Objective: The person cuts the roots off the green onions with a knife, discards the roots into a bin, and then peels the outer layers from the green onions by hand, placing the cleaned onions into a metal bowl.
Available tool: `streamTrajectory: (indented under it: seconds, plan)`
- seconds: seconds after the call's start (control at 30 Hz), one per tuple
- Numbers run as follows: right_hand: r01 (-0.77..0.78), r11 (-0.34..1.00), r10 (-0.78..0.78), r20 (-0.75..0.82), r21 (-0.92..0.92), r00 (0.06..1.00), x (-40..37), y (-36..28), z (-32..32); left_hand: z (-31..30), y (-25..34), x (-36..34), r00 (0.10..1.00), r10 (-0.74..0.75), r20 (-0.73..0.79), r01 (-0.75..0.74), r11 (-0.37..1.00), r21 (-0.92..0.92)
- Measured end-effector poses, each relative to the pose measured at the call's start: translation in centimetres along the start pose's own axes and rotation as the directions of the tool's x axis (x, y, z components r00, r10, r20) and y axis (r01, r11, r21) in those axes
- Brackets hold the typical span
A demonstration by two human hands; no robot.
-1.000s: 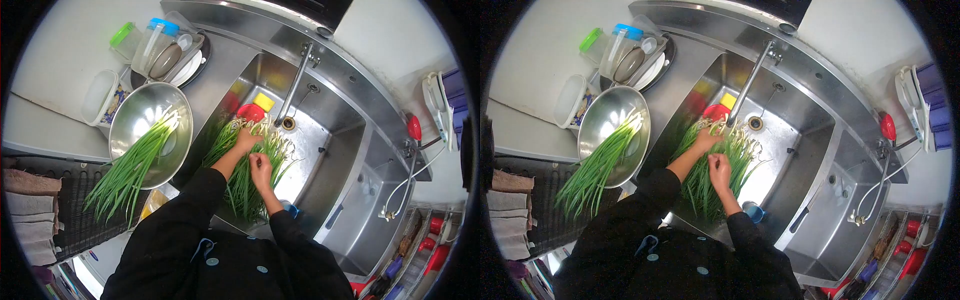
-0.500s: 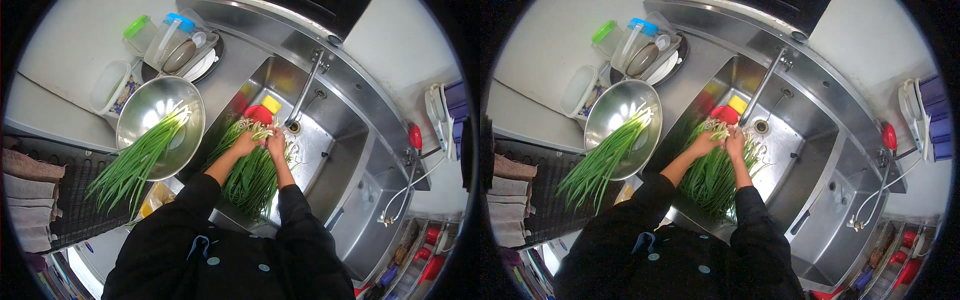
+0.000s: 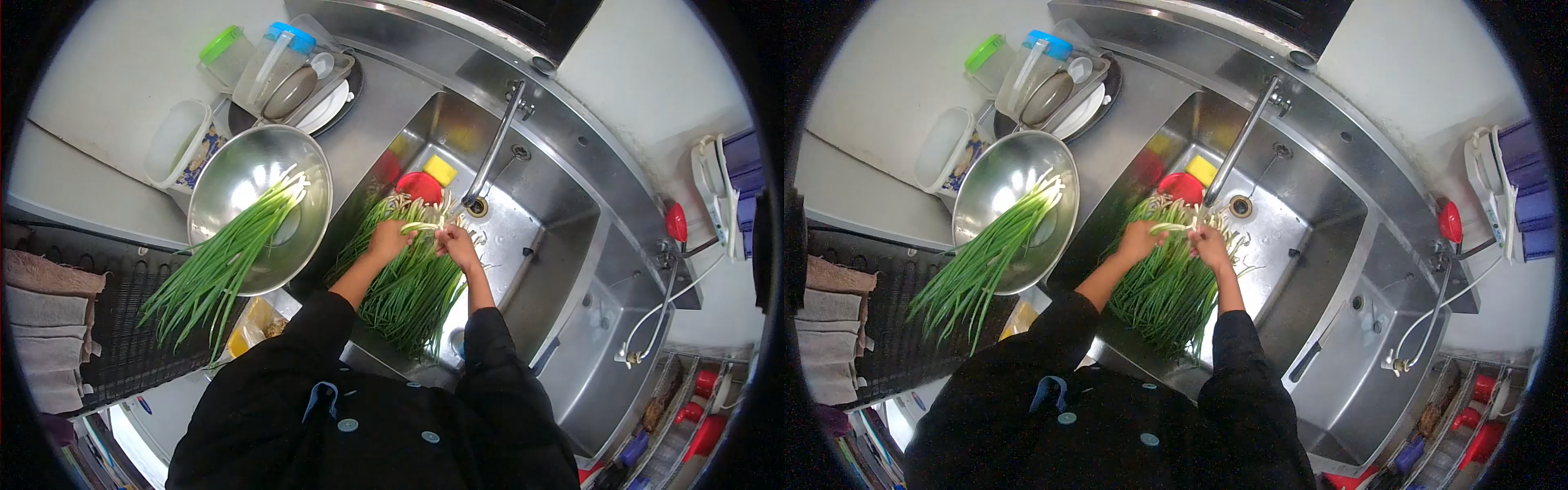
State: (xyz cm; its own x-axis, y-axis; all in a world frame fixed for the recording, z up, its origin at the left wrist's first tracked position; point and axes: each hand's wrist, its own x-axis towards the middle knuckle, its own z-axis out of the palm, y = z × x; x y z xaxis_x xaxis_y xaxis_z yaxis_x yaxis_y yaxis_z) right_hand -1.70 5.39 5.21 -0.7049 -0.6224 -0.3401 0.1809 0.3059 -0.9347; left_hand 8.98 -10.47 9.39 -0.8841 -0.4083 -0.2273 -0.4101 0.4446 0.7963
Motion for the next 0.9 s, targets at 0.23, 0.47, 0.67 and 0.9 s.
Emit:
streamTrajectory:
  seconds: [0.23, 0.47, 0.67, 0.9]
  plan:
    - [-0.044, 0.975, 0.006, -0.172, -0.217, 0.985, 0.1, 2.6, -2.7, -1.9, -2.0, 0.7, 0.981, -0.005, -0.195, 0.025, 0.995, 0.097]
    - [-0.077, 0.818, 0.014, 0.115, 0.569, 0.993, -1.3, -2.2, 0.5, 0.8, -1.1, 0.6, 0.987, 0.010, 0.163, 0.042, 0.949, -0.314]
    - [0.008, 0.797, 0.119, -0.170, 0.603, 0.978, -0.9, -1.8, 1.5, 0.3, -0.6, 0.4, 0.926, 0.074, 0.369, 0.143, 0.838, -0.527]
    - [0.172, 0.667, 0.309, -0.479, 0.725, 0.821, 0.5, -0.5, 2.0, 0.0, 2.0, -0.2, 0.974, -0.013, 0.225, 0.115, 0.887, -0.447]
